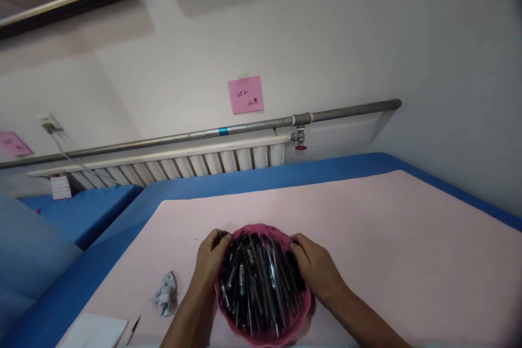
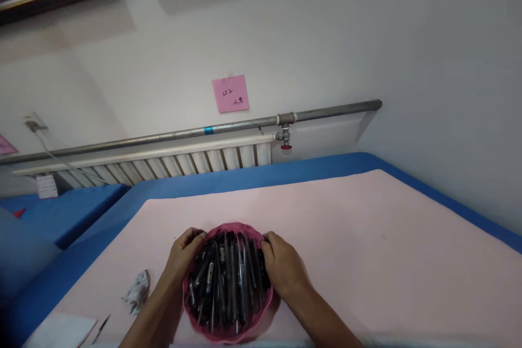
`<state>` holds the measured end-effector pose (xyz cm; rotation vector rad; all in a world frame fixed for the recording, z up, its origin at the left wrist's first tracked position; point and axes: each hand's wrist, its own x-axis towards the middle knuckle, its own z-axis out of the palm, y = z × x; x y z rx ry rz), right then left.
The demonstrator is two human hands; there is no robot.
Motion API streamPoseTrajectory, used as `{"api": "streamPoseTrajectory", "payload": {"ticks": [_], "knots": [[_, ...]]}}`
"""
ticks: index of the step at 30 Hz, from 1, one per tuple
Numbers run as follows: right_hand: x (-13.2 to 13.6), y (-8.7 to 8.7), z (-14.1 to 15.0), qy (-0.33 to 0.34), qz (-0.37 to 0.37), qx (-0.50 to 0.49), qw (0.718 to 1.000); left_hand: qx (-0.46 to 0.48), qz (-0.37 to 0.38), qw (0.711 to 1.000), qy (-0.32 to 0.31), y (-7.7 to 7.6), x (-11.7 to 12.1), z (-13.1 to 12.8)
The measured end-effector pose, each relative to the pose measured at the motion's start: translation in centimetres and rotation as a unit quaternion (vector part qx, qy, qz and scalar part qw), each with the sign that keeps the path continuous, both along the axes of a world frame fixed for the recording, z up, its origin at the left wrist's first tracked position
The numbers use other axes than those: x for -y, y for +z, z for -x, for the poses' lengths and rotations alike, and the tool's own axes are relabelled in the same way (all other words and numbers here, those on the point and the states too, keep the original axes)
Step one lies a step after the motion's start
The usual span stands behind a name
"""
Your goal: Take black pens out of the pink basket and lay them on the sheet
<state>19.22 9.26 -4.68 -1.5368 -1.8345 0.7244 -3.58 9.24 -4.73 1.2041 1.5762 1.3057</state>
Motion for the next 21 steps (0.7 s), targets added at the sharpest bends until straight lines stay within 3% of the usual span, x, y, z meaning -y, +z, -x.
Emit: {"api": "streamPoseTrajectory", "payload": {"ticks": [11, 21], "knots": [[0.7, -0.5, 1.3, 0.016, 0.002, -0.016, 1.000, -0.029, 0.027, 0.999, 0.025, 1.1, 1.5, 1.4], [1.6, 0.9, 1.8, 0.025, 0.027, -0.134, 0.990, -0.169, 0.029, 0.982, 0.077, 1.5, 2.3, 2.7]]}}
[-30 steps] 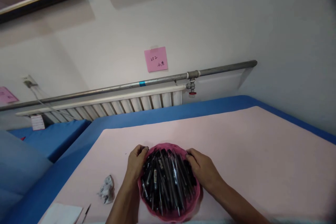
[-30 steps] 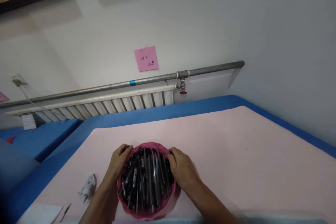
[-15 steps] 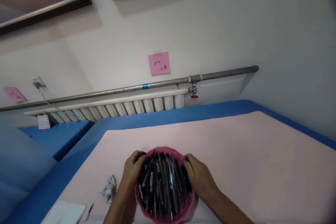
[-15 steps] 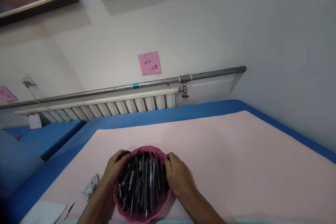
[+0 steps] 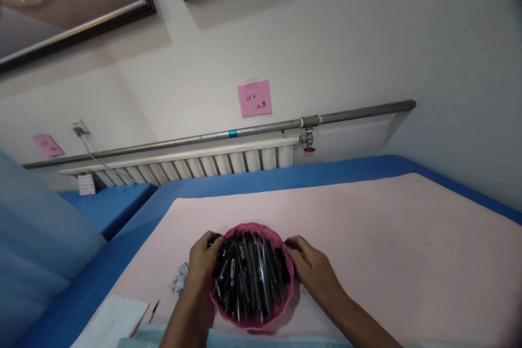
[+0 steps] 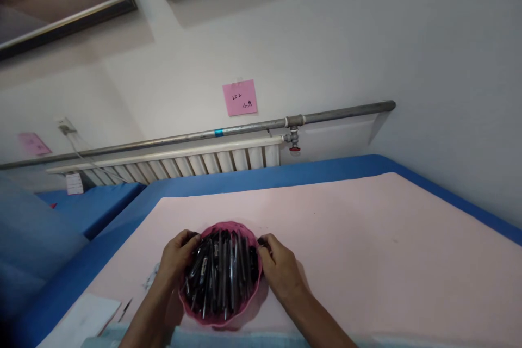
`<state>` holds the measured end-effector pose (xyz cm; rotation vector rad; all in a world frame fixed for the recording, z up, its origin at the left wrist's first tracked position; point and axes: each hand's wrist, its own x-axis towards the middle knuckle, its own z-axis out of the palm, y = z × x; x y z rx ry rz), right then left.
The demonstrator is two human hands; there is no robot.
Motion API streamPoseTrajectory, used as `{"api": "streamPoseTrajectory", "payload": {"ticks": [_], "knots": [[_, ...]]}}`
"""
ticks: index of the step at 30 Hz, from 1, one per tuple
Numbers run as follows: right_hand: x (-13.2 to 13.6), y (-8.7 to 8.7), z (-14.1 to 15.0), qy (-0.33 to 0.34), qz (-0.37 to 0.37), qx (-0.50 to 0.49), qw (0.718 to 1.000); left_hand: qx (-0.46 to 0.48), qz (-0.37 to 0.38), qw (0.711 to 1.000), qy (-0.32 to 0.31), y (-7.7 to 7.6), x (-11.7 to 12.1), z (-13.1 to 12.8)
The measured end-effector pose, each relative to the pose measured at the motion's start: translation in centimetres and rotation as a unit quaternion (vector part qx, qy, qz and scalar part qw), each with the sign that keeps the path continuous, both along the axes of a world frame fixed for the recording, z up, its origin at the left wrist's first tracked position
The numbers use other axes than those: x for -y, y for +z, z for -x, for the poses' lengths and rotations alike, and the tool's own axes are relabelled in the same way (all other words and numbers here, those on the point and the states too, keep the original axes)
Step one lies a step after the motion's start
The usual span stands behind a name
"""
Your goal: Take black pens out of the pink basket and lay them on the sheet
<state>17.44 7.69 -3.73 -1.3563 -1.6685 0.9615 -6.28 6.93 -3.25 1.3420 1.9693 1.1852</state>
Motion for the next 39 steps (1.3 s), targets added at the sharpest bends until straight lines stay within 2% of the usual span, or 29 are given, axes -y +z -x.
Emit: {"api": "streamPoseTrajectory", "payload": {"ticks": [7, 9, 12, 14, 16, 19, 22, 24, 27, 30, 34, 39], "knots": [[0.7, -0.8, 1.1, 0.066, -0.005, -0.020, 0.998, -0.159, 0.033, 0.986, 0.043, 1.3, 0.5, 1.6], [0.9, -0.6, 1.5, 0.083, -0.003, -0.022, 0.996, -0.229, 0.010, 0.972, 0.057, 1.8, 0.7, 0.9], [1.0, -0.3, 1.8, 0.100, 0.005, -0.027, 0.995, -0.322, -0.085, 0.942, 0.037, 1.9, 0.9, -1.5], [0.6, 0.0, 1.4, 0.079, 0.020, -0.047, 0.996, -0.298, -0.136, 0.945, -0.018, 1.7, 1.1, -3.2], [-0.2, 0.3, 0.5, 0.021, 0.031, -0.072, 0.997, -0.238, -0.143, 0.960, -0.047, 1.5, 1.2, -4.3], [-1.6, 0.9, -1.8, -0.078, 0.025, -0.088, 0.993, -0.105, -0.107, 0.988, -0.032, 1.9, 1.3, -4.7], [-2.4, 1.7, -4.3, -0.148, 0.010, -0.101, 0.984, 0.020, -0.067, 0.997, -0.015, 2.9, 1.6, -4.4], [-2.2, 2.4, -5.5, -0.185, -0.011, -0.122, 0.975, 0.063, -0.069, 0.996, -0.007, 3.7, 1.9, -4.4], [-1.0, 3.8, -6.4, -0.235, -0.071, -0.173, 0.954, 0.079, -0.102, 0.991, 0.023, 4.3, 2.4, -4.7], [0.3, 5.1, -6.9, -0.249, -0.143, -0.206, 0.936, 0.081, -0.135, 0.985, 0.069, 4.6, 2.8, -5.0], [1.2, 6.0, -7.7, -0.241, -0.226, -0.200, 0.922, 0.087, -0.157, 0.977, 0.116, 5.0, 3.4, -5.0], [1.3, 6.3, -8.2, -0.236, -0.214, -0.188, 0.929, 0.119, -0.108, 0.977, 0.143, 5.2, 3.7, -5.0]]}}
